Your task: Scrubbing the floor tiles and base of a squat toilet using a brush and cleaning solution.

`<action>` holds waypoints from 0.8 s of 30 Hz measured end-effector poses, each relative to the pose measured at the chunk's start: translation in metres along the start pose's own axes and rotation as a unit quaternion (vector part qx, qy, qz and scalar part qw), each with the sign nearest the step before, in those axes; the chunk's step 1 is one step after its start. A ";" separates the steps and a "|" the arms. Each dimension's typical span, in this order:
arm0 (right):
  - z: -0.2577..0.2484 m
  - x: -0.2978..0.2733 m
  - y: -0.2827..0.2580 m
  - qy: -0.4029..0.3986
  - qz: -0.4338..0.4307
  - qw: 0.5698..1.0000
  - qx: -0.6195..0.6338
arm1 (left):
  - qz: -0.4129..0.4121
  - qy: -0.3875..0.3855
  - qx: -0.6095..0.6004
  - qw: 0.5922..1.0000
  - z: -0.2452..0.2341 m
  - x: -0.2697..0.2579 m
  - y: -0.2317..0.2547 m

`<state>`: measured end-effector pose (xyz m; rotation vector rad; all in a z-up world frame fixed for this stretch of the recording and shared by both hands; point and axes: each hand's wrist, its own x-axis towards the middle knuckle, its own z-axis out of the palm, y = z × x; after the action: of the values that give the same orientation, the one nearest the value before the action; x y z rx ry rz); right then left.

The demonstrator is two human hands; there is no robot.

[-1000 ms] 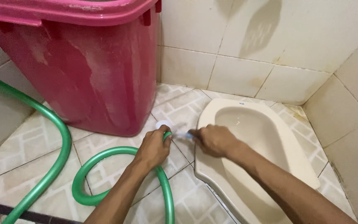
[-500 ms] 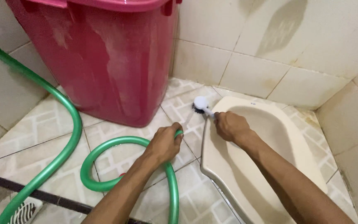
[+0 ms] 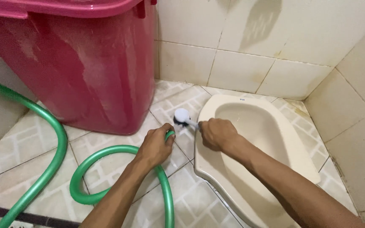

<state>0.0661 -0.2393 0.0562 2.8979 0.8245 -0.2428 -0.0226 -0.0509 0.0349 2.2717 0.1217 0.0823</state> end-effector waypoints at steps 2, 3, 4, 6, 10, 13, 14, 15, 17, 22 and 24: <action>0.014 0.036 0.018 0.016 0.020 1.000 -0.008 | 0.015 0.007 0.000 1.000 0.005 0.002 -0.003; 0.022 0.054 0.027 0.032 0.038 0.999 -0.016 | 0.029 0.014 -0.001 0.999 0.008 0.003 -0.005; 0.028 0.069 0.036 0.033 0.038 0.999 -0.014 | 0.029 0.015 0.001 0.999 0.008 0.002 -0.003; 0.042 0.098 0.052 0.067 0.088 0.994 0.011 | 0.020 0.003 0.012 1.000 0.008 -0.002 0.000; 0.032 0.082 0.035 0.023 0.111 0.992 0.056 | 0.014 -0.013 0.019 1.000 0.007 -0.008 -0.002; 0.037 0.055 0.014 0.045 0.060 0.997 0.005 | 0.031 -0.016 0.009 0.999 0.006 -0.013 -0.006; 0.035 0.039 0.000 0.037 0.032 0.999 -0.025 | 0.033 -0.013 0.005 0.999 0.006 -0.014 -0.008; 0.034 0.024 -0.014 0.029 0.003 0.998 -0.055 | 0.035 -0.011 0.000 0.999 0.005 -0.014 -0.010; 0.026 -0.018 -0.048 0.003 -0.032 0.996 -0.084 | 0.030 -0.008 -0.001 1.000 0.004 -0.014 -0.011; 0.055 -0.060 -0.091 0.005 -0.111 0.981 -0.157 | 0.037 -0.011 -0.011 0.999 0.004 -0.011 -0.007; 0.051 -0.064 -0.097 -0.052 -0.144 0.972 -0.181 | 0.047 -0.009 -0.011 0.999 0.003 -0.010 -0.005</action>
<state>-0.0449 -0.1985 0.0111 2.4050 1.1363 -0.2386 -0.0328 -0.0515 0.0287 2.2544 0.0045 0.1116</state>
